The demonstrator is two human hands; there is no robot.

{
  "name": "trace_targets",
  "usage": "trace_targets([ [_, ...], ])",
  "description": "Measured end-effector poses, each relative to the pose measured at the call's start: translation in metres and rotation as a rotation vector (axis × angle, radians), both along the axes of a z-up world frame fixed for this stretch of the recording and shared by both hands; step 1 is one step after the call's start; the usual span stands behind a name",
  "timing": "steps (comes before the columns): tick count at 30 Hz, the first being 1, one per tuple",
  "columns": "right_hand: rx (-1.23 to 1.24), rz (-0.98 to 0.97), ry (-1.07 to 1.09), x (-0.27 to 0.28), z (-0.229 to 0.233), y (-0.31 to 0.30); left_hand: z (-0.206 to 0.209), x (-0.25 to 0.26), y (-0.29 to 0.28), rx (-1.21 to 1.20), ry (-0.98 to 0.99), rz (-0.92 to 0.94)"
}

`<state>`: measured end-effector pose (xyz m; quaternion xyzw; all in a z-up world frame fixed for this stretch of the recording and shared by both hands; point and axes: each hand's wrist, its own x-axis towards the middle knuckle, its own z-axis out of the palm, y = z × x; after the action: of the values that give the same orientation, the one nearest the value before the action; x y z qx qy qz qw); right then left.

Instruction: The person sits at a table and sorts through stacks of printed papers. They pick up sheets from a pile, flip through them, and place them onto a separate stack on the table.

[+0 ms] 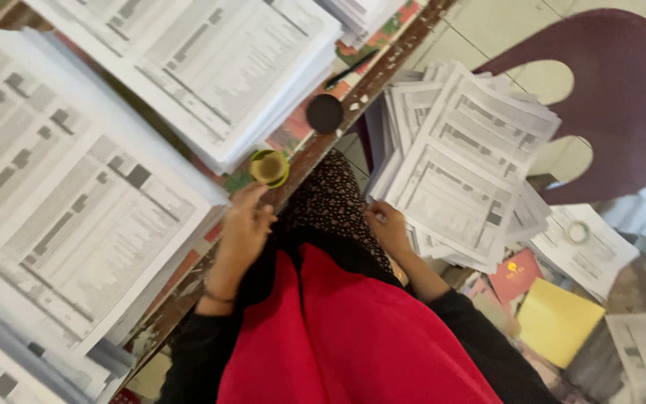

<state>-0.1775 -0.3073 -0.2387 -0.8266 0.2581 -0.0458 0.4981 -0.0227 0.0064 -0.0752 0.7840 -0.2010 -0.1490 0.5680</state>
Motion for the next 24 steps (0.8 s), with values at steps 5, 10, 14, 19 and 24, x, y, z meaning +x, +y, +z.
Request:
trace_targets([
  [5, -0.769, 0.503, -0.492, 0.125, 0.087, 0.093, -0.002, -0.001, -0.034, 0.763, -0.468, -0.077],
  [10, -1.165, 0.569, -0.594, 0.16, 0.092, 0.114, -0.043, 0.003, -0.038, 1.18, -0.721, 0.007],
  [14, -1.228, 0.636, -0.665, 0.166, 0.087, 0.121, -0.031, 0.001, -0.039, 1.179, -0.732, -0.01],
  [19, -1.241, 0.727, -0.583, 0.225, 0.063, 0.077, -0.029, -0.002, -0.04, 1.171, -0.758, 0.033],
  [24, -0.715, 0.481, -0.509, 0.341, 0.103, -0.069, -0.031, -0.001, -0.029, 1.072, -0.504, -0.14],
])
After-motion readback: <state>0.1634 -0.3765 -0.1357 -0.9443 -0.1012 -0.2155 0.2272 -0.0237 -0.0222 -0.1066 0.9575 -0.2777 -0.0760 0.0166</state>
